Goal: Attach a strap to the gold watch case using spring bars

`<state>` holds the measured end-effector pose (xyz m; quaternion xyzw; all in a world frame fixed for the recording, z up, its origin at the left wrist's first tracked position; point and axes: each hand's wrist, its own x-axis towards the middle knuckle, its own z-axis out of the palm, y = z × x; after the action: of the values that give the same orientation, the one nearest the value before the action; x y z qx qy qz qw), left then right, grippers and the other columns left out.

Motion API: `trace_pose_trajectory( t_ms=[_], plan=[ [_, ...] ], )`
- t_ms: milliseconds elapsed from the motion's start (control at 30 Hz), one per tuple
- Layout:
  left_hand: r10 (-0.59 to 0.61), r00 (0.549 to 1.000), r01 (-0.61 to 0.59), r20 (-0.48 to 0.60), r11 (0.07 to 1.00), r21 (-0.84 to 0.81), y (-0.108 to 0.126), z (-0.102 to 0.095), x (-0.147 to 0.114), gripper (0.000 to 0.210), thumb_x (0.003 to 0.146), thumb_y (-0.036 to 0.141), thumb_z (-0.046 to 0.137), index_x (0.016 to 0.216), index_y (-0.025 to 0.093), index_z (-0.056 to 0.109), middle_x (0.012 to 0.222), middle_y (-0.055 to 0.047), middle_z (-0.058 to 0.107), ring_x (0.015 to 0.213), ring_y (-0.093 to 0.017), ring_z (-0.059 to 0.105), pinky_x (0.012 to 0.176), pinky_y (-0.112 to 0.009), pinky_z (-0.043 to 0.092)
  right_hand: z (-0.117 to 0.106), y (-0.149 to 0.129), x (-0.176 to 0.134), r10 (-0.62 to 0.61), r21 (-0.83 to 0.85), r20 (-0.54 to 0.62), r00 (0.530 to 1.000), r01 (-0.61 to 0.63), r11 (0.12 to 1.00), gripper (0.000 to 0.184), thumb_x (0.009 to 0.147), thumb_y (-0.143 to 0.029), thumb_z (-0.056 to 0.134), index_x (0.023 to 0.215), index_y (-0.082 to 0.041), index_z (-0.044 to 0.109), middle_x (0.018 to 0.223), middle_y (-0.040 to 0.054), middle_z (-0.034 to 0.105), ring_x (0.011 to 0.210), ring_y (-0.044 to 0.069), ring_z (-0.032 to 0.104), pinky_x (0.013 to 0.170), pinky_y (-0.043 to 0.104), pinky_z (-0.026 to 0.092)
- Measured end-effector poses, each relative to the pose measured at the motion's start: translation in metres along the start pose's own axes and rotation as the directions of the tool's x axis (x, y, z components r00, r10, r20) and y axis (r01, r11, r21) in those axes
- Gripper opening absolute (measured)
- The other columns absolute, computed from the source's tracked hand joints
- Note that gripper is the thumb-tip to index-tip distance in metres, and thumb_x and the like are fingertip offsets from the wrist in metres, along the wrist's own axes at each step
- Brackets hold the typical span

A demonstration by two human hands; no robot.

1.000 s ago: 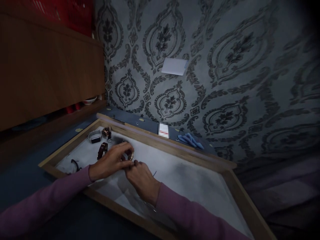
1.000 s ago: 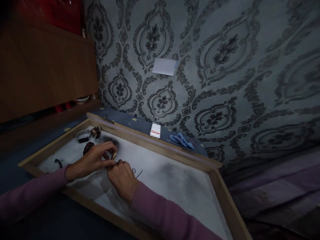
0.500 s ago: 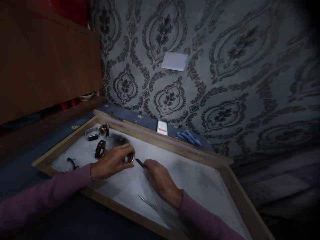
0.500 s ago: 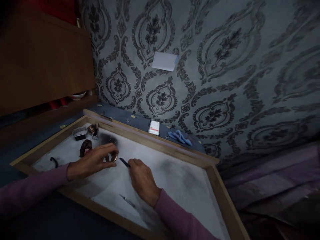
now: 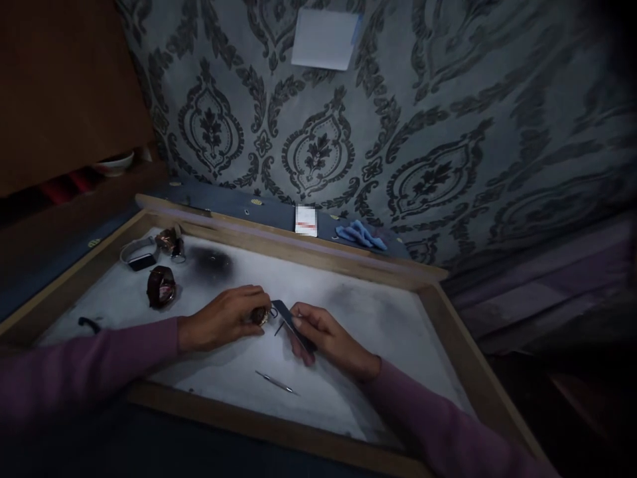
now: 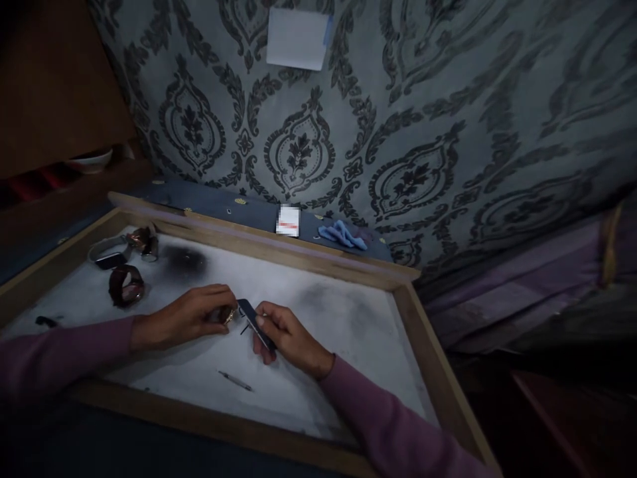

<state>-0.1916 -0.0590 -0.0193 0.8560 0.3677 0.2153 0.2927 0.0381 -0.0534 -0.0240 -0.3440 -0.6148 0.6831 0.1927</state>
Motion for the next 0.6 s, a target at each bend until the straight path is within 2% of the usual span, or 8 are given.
trace_pose_trajectory(
  t_ms=[167,233,433,600],
  plan=[
    [-0.124,0.992,0.118,-0.025,0.977,-0.180,-0.0006,0.0028,-0.0009,0.019,0.079,0.013,0.066,0.094,0.019,0.057,0.083,0.002,0.054,0.069,-0.012,0.052,0.062,-0.023,0.041,-0.0018,0.0016,-0.0025,0.005,0.054,-0.035,0.999,-0.003,0.999,0.035,0.091,-0.051,0.051,0.078,-0.019,0.045,0.051,-0.0089,0.045,0.039,0.005,0.027,0.039,0.019,0.020],
    [-0.141,0.990,0.132,-0.023,0.965,-0.225,-0.0007,0.0035,-0.0005,0.020,0.079,0.013,0.066,0.096,0.018,0.058,0.086,0.001,0.056,0.069,-0.012,0.054,0.063,-0.023,0.043,-0.0013,0.0015,-0.0027,0.015,0.022,-0.031,0.999,-0.015,1.000,0.036,0.091,-0.052,0.050,0.076,-0.020,0.044,0.051,-0.0089,0.041,0.042,0.006,0.028,0.041,0.020,0.019],
    [-0.116,0.993,0.115,0.014,0.943,-0.313,-0.0011,0.0037,0.0017,0.019,0.083,0.013,0.061,0.101,0.019,0.062,0.092,-0.002,0.059,0.077,-0.013,0.058,0.067,-0.024,0.045,0.0004,-0.0011,-0.0019,-0.002,-0.036,-0.043,0.999,0.000,0.999,0.038,0.092,-0.052,0.049,0.073,-0.019,0.044,0.052,-0.0076,0.041,0.047,0.007,0.032,0.046,0.022,0.025],
    [-0.126,0.992,0.124,0.017,0.923,-0.364,-0.0009,0.0036,0.0025,0.017,0.084,0.015,0.062,0.101,0.018,0.064,0.094,-0.003,0.060,0.081,-0.014,0.060,0.070,-0.024,0.047,0.0020,0.0000,-0.0027,0.030,0.005,-0.037,0.999,-0.030,1.000,0.038,0.090,-0.054,0.050,0.074,-0.020,0.043,0.047,-0.0101,0.039,0.038,0.005,0.028,0.038,0.019,0.022]
  ],
)
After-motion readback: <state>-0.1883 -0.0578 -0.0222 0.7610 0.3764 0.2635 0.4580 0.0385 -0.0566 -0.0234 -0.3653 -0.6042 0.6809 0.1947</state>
